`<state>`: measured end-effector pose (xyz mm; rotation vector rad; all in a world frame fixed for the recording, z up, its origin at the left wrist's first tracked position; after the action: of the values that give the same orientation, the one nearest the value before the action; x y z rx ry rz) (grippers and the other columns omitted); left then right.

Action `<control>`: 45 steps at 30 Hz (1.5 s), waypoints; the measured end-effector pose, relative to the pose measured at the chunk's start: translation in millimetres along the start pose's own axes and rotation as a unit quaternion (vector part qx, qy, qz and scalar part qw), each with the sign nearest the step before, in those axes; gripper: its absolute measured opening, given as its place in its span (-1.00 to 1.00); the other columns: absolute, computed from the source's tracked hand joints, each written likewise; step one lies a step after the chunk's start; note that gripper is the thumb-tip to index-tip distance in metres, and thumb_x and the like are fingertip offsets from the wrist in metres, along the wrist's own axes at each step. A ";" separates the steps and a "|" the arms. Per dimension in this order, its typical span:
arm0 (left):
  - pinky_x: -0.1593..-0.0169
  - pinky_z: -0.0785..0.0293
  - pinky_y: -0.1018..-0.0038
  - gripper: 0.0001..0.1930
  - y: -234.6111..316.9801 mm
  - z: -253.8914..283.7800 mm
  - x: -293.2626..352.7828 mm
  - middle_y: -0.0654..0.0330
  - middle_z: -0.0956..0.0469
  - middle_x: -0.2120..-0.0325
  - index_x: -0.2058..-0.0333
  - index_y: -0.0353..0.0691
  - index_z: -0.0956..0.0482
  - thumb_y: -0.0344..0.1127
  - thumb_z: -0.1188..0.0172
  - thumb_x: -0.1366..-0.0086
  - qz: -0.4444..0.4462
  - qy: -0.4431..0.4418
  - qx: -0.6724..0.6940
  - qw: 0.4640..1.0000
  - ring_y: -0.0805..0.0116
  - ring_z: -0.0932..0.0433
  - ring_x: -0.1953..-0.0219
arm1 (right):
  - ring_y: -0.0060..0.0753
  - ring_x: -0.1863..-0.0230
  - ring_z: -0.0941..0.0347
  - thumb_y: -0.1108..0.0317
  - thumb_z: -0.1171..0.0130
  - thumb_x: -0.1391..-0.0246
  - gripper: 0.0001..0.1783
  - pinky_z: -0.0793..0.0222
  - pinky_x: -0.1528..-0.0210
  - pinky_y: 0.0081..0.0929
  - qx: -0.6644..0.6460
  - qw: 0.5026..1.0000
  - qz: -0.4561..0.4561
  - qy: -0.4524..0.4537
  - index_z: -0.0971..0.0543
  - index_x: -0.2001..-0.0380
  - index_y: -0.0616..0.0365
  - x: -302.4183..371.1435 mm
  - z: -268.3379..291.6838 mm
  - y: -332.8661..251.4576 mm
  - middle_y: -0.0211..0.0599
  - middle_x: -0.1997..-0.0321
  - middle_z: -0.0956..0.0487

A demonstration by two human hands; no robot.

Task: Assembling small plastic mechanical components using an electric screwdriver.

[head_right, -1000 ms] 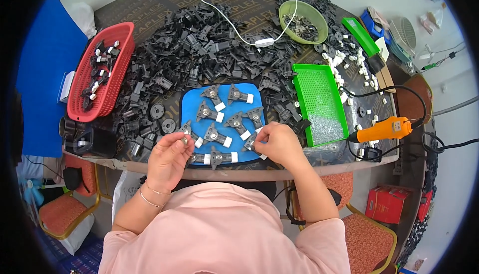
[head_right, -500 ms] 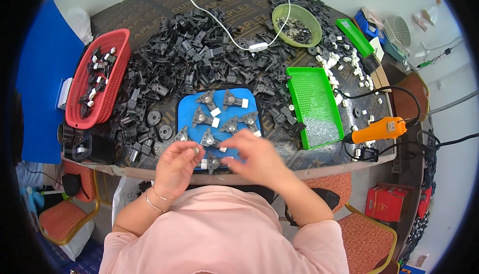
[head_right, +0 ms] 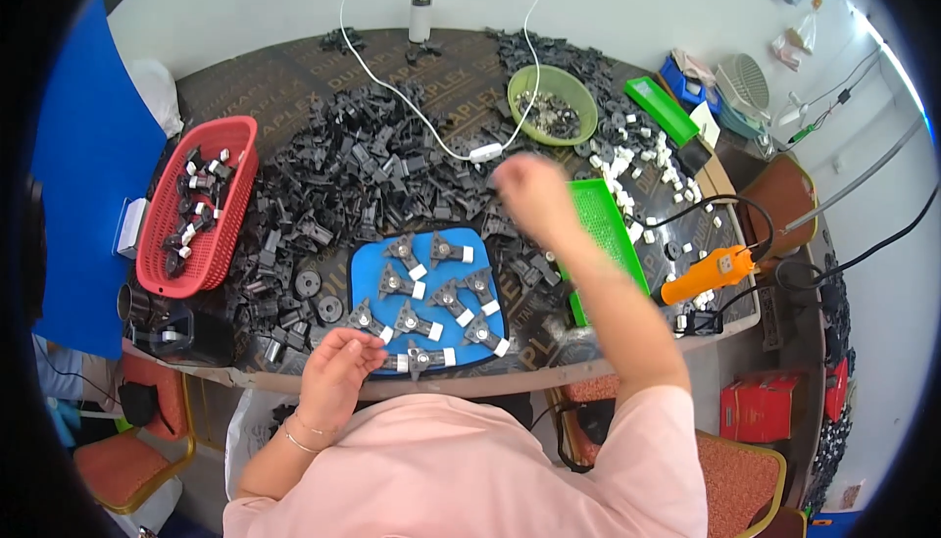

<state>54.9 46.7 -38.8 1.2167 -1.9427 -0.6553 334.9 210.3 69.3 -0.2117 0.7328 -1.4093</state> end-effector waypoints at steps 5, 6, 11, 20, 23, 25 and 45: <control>0.08 -0.45 0.37 -0.90 9.2 15.9 8.0 0.12 -0.56 0.29 0.27 -0.22 -0.44 -0.34 -0.06 -0.30 -0.020 0.014 0.019 1.000 0.34 -0.54 0.26 | -0.05 0.28 -0.53 0.09 -0.18 0.03 -0.69 -0.42 0.22 -0.18 0.230 0.965 -0.103 0.076 -0.62 0.45 0.13 -97.3 75.9 65.6 -0.10 0.39 -0.60; 0.08 -0.45 0.38 -0.91 13.7 21.6 11.3 0.12 -0.56 0.30 0.28 -0.22 -0.44 -0.34 -0.06 -0.30 -0.035 0.022 0.026 0.999 0.34 -0.54 0.26 | -0.07 0.30 -0.53 0.06 -0.22 0.06 -0.67 -0.42 0.24 -0.18 0.239 0.961 -0.107 0.088 -0.60 0.50 0.14 -100.4 80.3 62.3 -0.13 0.42 -0.60; 0.10 -0.45 0.39 -0.92 23.9 55.4 20.1 0.14 -0.55 0.33 0.30 -0.21 -0.44 -0.35 -0.05 -0.30 -0.070 0.068 0.033 0.995 0.35 -0.53 0.28 | -0.29 0.43 -0.53 0.21 -0.31 0.12 -0.75 -0.42 0.35 -0.39 0.124 0.992 -0.001 -0.032 -0.59 0.47 0.18 -77.5 12.7 37.6 -0.20 0.51 -0.59; 0.07 -0.44 0.42 -0.95 34.5 60.1 18.4 0.16 -0.55 0.32 0.30 -0.23 -0.45 -0.41 -0.08 -0.28 -0.098 0.068 -0.016 0.993 0.38 -0.51 0.21 | -0.40 0.45 -0.50 0.38 -0.32 0.14 -0.79 -0.40 0.37 -0.46 0.024 0.965 0.031 -0.261 -0.59 0.38 0.21 22.4 -68.5 -4.2 -0.28 0.48 -0.57; 0.07 -0.44 0.45 -0.92 46.4 65.0 23.6 0.17 -0.54 0.29 0.28 -0.25 -0.46 -0.42 -0.11 -0.26 -0.168 0.081 -0.193 0.963 0.41 -0.50 0.22 | -0.46 0.47 -0.47 0.40 -0.31 0.13 -0.80 -0.39 0.39 -0.49 -0.025 0.955 0.010 -0.295 -0.59 0.36 0.20 47.3 -63.9 -33.3 -0.30 0.45 -0.54; -0.02 -0.36 0.33 -0.80 64.3 61.0 22.4 0.17 -0.53 0.23 0.23 -0.24 -0.48 -0.43 -0.21 -0.15 -0.204 0.097 -0.361 0.905 0.31 -0.47 0.15 | -0.39 0.46 -0.48 0.38 -0.31 0.12 -0.79 -0.40 0.37 -0.46 -0.036 0.952 0.040 -0.301 -0.59 0.37 0.19 60.8 -64.5 -47.8 -0.27 0.44 -0.53; 0.02 -0.40 0.27 -0.50 90.0 7.0 -27.7 0.09 -0.38 0.15 0.08 -0.22 -0.42 -0.54 -0.26 0.10 -0.317 0.022 -0.683 0.658 0.14 -0.46 0.14 | -0.65 0.44 -0.44 0.34 -0.32 0.05 -0.72 -0.37 0.38 -0.66 -0.335 0.889 -0.091 -0.299 -0.58 0.25 0.20 135.4 -110.5 -91.3 -0.42 0.45 -0.55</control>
<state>9.3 109.9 14.6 0.7359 -0.3983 -1.9123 194.7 97.2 -11.1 -1.2298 0.6571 -1.1142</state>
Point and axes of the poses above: each hand's wrist, its own x-axis away from the middle knuckle, its own z-axis out of the back of the hand, y = z × x, the point moved 10 cm from there along -x, towards the middle knuckle
